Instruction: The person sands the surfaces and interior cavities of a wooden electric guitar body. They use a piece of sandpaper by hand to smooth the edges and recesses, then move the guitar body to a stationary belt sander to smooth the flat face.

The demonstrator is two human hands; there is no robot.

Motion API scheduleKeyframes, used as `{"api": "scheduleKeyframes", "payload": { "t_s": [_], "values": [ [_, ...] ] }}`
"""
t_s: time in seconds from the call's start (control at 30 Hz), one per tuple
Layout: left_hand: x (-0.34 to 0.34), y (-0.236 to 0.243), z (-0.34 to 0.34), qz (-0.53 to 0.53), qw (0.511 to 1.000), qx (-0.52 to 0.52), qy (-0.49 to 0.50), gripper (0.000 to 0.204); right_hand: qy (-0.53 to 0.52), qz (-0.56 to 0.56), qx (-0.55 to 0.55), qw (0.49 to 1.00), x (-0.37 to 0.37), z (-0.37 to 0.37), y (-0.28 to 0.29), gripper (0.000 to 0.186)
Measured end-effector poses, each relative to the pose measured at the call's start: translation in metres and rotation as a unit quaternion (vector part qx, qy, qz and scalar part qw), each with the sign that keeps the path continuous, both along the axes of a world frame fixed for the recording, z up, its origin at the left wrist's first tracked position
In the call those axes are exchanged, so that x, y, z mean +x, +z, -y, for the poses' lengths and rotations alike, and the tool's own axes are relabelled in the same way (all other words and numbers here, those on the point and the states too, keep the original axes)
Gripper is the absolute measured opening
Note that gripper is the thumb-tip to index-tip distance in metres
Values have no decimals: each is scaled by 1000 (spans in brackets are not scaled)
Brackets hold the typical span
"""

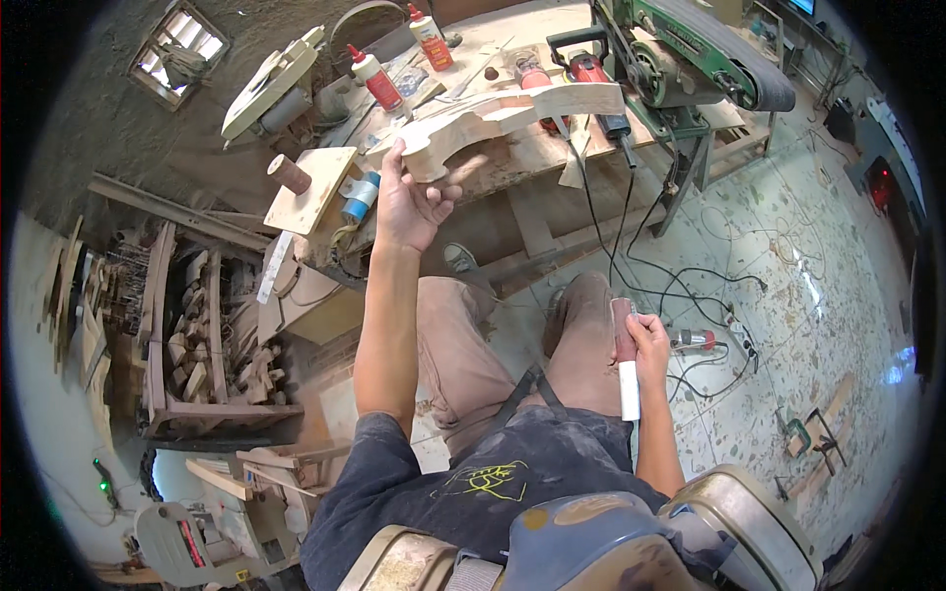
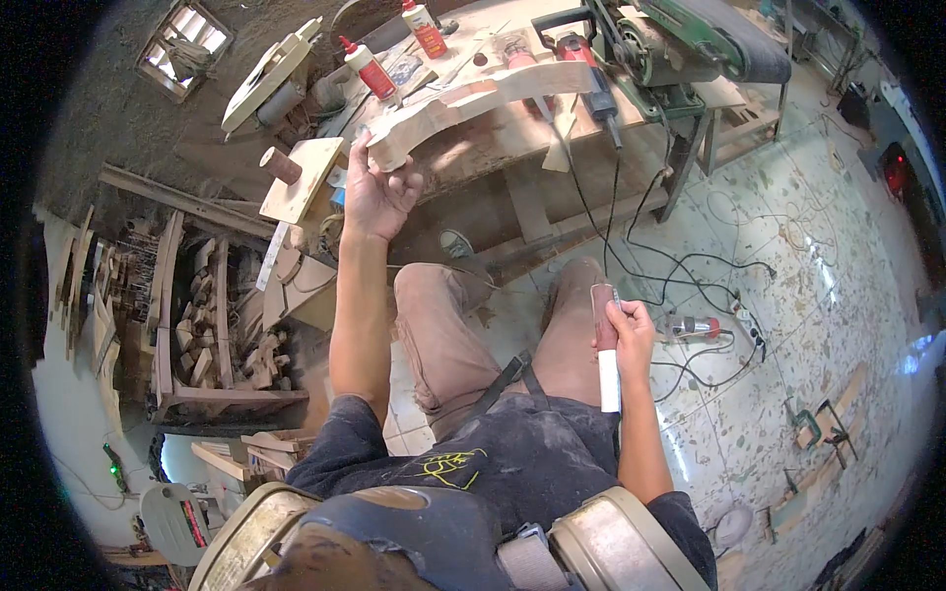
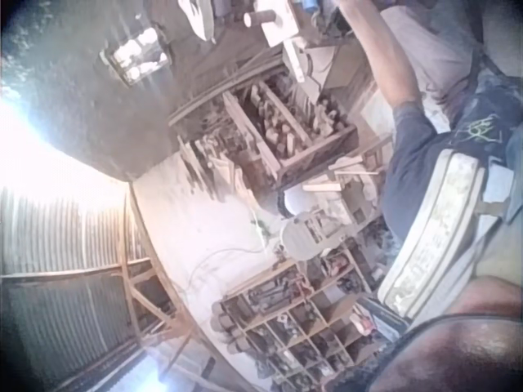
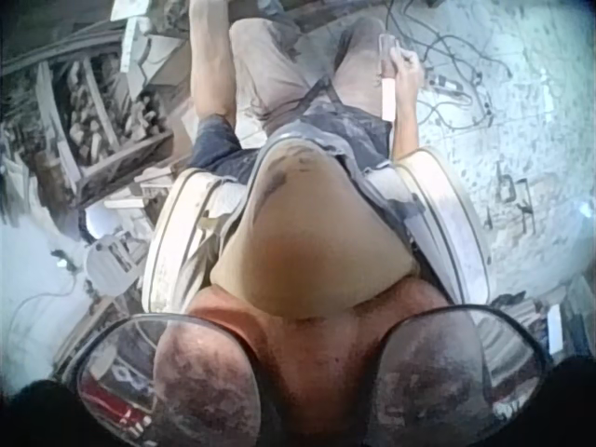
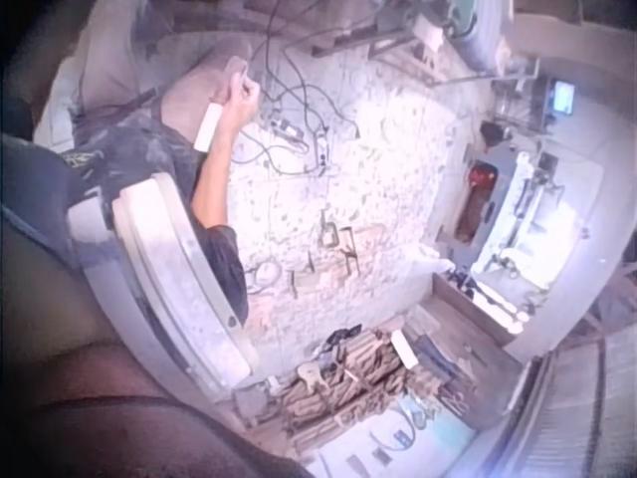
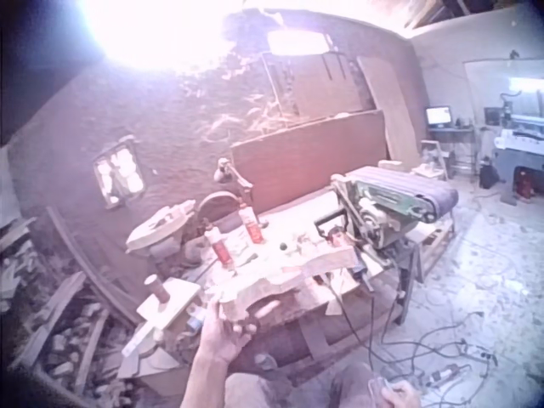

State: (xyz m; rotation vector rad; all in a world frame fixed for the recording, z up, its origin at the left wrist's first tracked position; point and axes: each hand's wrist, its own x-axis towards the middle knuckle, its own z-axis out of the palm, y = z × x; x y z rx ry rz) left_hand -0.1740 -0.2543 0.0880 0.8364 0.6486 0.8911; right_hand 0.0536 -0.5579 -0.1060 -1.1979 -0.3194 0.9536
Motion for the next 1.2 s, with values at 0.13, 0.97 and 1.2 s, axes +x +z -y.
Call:
{"api": "scheduleKeyframes", "payload": {
  "t_s": [0.13,0.97,1.2],
  "values": [
    [11,39,-8,-15,1000,9,-23,51,3,-12,-18,1000,1,-6,5,29],
    [12,136,-119,-285,942,175,23,95,7,-52,-34,998,0,-27,-4,30],
    [23,156,-123,-378,903,203,-5,110,19,-25,-60,998,5,-31,-9,26]
  ]
}}
